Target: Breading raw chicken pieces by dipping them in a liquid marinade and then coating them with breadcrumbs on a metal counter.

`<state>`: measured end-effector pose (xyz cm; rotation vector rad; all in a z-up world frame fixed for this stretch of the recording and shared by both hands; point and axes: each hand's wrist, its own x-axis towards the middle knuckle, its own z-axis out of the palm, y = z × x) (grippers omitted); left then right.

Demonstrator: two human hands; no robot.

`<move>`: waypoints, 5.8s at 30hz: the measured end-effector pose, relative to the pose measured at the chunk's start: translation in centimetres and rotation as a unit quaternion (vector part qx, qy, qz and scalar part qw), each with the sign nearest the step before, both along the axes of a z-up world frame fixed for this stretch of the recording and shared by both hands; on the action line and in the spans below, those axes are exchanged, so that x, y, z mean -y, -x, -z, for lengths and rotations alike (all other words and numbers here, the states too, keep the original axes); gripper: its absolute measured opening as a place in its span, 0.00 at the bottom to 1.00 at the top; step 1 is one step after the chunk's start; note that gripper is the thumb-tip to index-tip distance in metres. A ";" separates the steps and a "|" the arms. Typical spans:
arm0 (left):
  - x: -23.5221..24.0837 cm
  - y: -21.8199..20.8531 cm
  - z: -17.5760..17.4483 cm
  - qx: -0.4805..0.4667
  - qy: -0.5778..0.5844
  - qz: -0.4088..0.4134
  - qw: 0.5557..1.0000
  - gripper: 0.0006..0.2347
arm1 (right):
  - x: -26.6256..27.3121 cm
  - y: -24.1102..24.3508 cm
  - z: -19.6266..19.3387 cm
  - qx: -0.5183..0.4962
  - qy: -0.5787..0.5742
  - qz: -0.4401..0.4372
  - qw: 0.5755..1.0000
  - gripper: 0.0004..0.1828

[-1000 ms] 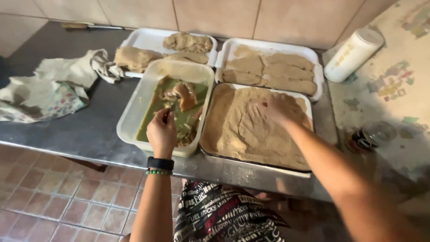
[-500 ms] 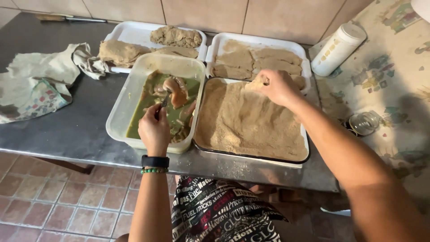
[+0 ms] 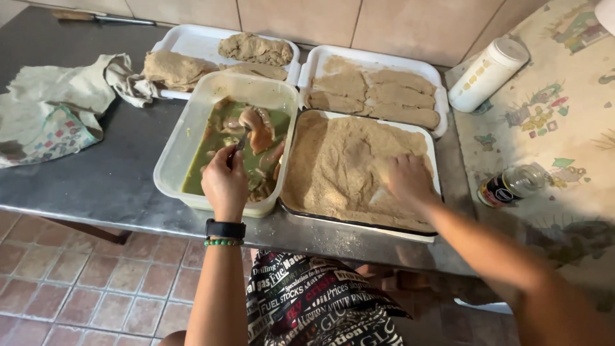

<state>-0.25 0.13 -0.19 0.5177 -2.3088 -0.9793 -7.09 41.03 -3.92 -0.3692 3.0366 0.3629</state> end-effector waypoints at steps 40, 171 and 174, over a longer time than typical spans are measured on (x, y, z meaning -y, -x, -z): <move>0.2 0.0 -0.4 0.010 0.007 -0.008 1.000 0.09 | 3.9 5.7 -7.2 0.225 0.275 0.030 0.934 0.34; 0.2 -0.3 -0.4 0.001 0.005 0.011 1.000 0.10 | 4.9 6.8 -4.0 0.073 0.270 0.122 0.952 0.37; 0.0 -0.4 -0.6 -0.004 -0.002 0.015 1.000 0.10 | 6.2 1.3 -10.5 0.160 0.294 0.135 0.933 0.41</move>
